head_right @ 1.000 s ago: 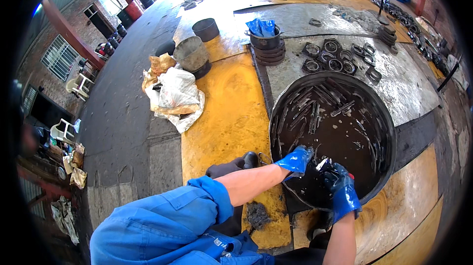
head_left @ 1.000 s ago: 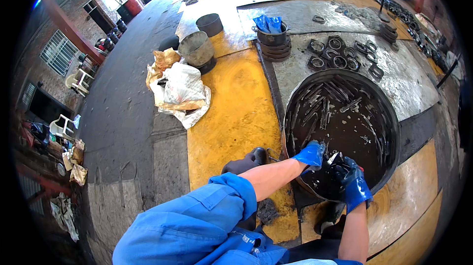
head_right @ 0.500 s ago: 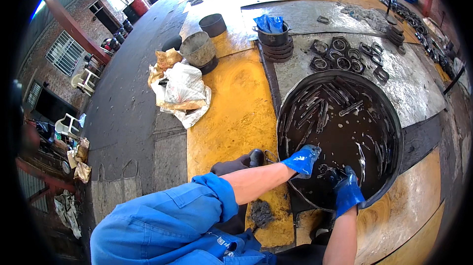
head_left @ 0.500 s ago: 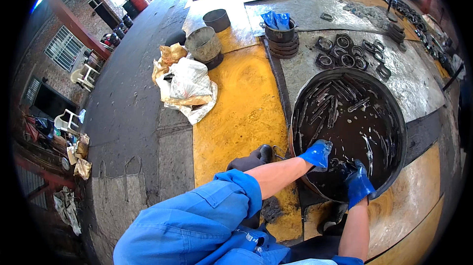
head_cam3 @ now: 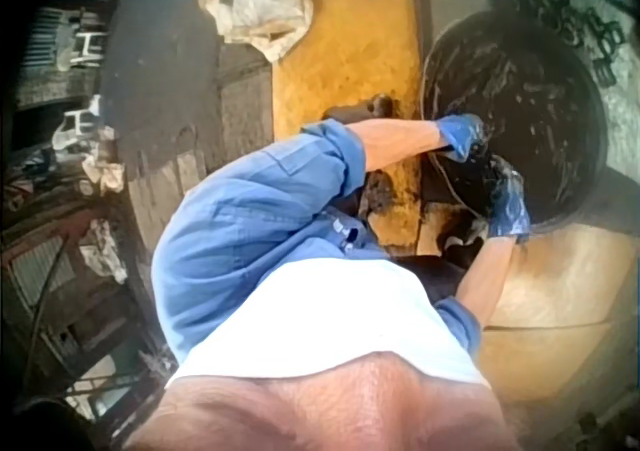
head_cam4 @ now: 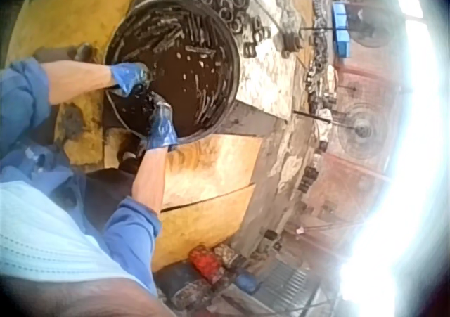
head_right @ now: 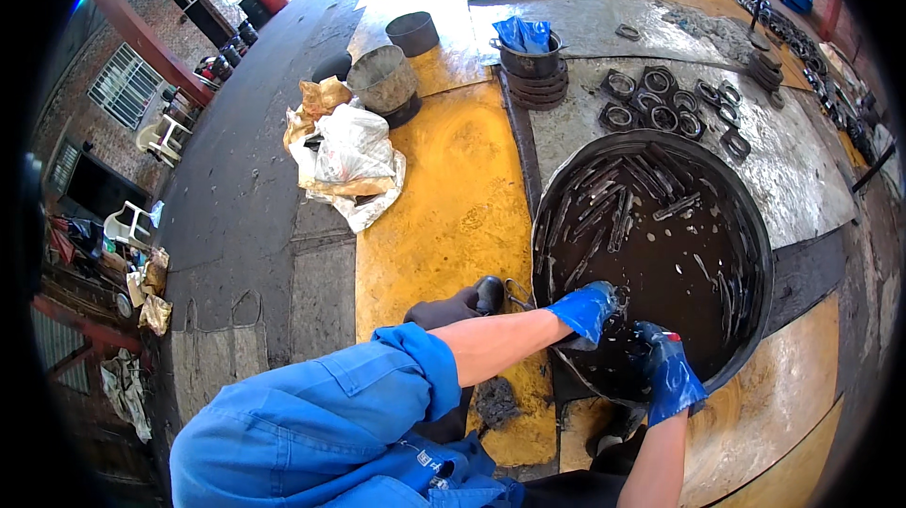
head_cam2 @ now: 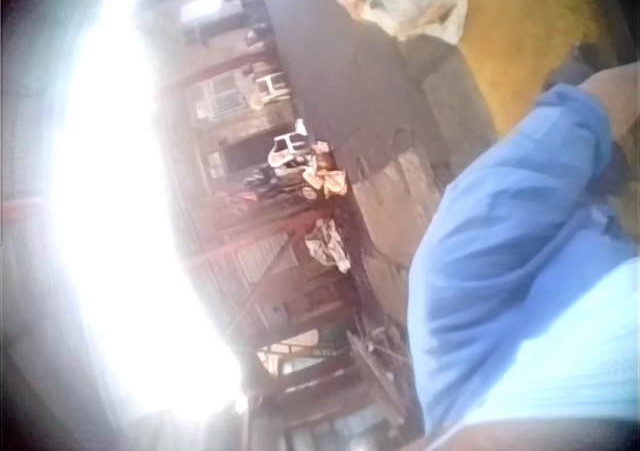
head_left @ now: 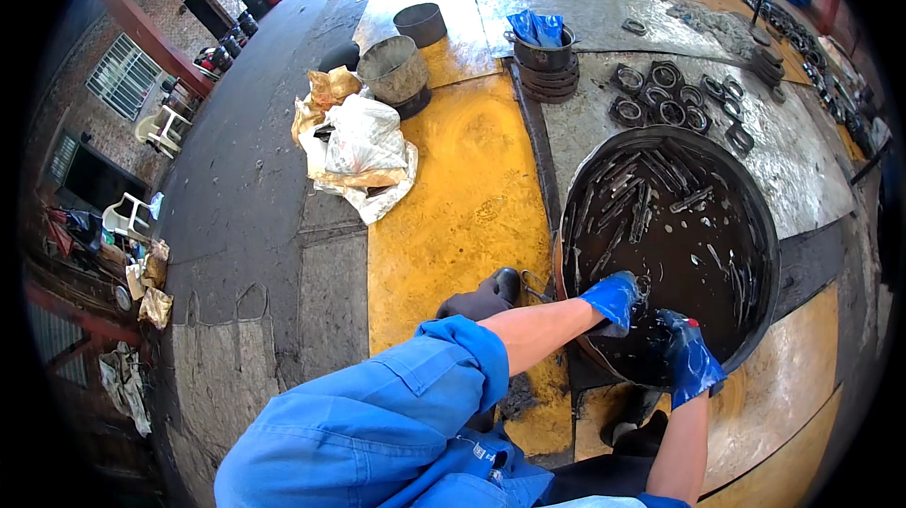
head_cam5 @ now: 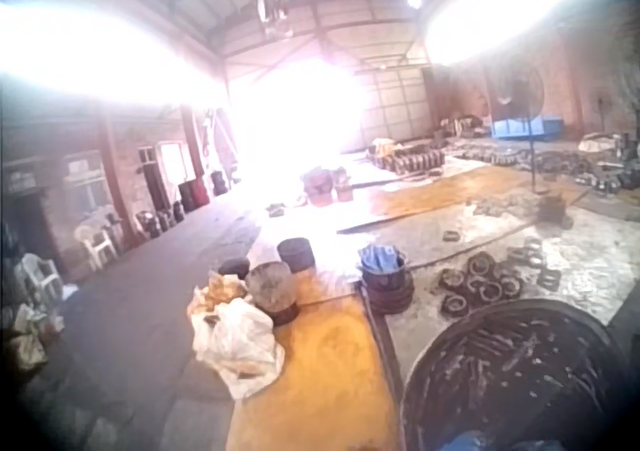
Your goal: The person cleans various metal components using a small brush inside a container of liquid.
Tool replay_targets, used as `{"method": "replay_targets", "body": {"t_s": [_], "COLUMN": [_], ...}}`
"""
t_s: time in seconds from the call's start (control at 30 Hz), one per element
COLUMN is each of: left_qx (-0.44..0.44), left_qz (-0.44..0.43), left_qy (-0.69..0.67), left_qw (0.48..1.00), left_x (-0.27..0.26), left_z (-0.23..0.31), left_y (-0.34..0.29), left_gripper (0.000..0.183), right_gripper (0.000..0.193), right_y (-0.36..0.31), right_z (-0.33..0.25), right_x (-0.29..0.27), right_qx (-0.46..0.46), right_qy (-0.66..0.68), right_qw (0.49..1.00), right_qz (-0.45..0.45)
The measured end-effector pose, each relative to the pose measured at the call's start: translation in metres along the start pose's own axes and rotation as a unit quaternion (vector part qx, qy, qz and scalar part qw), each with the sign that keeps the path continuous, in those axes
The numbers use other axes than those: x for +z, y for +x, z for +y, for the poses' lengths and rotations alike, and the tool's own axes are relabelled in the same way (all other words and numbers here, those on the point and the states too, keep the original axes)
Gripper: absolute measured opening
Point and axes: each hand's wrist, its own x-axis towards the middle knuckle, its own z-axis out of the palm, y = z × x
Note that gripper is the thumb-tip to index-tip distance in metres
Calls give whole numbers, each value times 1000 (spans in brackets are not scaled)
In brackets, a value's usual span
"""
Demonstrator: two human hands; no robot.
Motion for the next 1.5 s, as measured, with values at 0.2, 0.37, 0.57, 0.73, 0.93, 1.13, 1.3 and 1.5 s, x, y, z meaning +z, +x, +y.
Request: {"method": "replay_targets", "body": {"t_s": [0.2,0.37,0.57,0.73,0.93,1.13,1.3,1.5], "left_qx": [87,3,-84,-49,73,-18,19,83], "left_qz": [66,26,28,32,26,2,-119,6], "left_qy": [76,-27,-89,-10,120,109,161,-17], "left_qw": [991,999,992,998,990,994,980,996], "left_x": [-8,-24,-41,-36,-21,-11,-19,-22], "left_z": [22,43,61,60,44,41,56,66], "left_y": [-17,-39,-39,-25,-16,-3,-4,-40], "left_gripper": [54,32,39,38,31,39,58,29], "right_gripper": [24,27,22,34,25,25,28,25], "right_y": [-15,-12,-22,-34,-28,-34,-42,-42], "right_z": [-14,-4,5,7,12,12,8,12], "right_x": [7,18,21,16,23,20,17,19], "right_qx": [-92,-203,-364,-453,-286,-270,-332,-179], "right_qy": [-332,-537,-708,-697,-696,-703,-699,-410], "right_qw": [939,818,604,556,659,657,634,892], "right_qz": [-4,24,-39,-6,17,-32,-19,57]}}
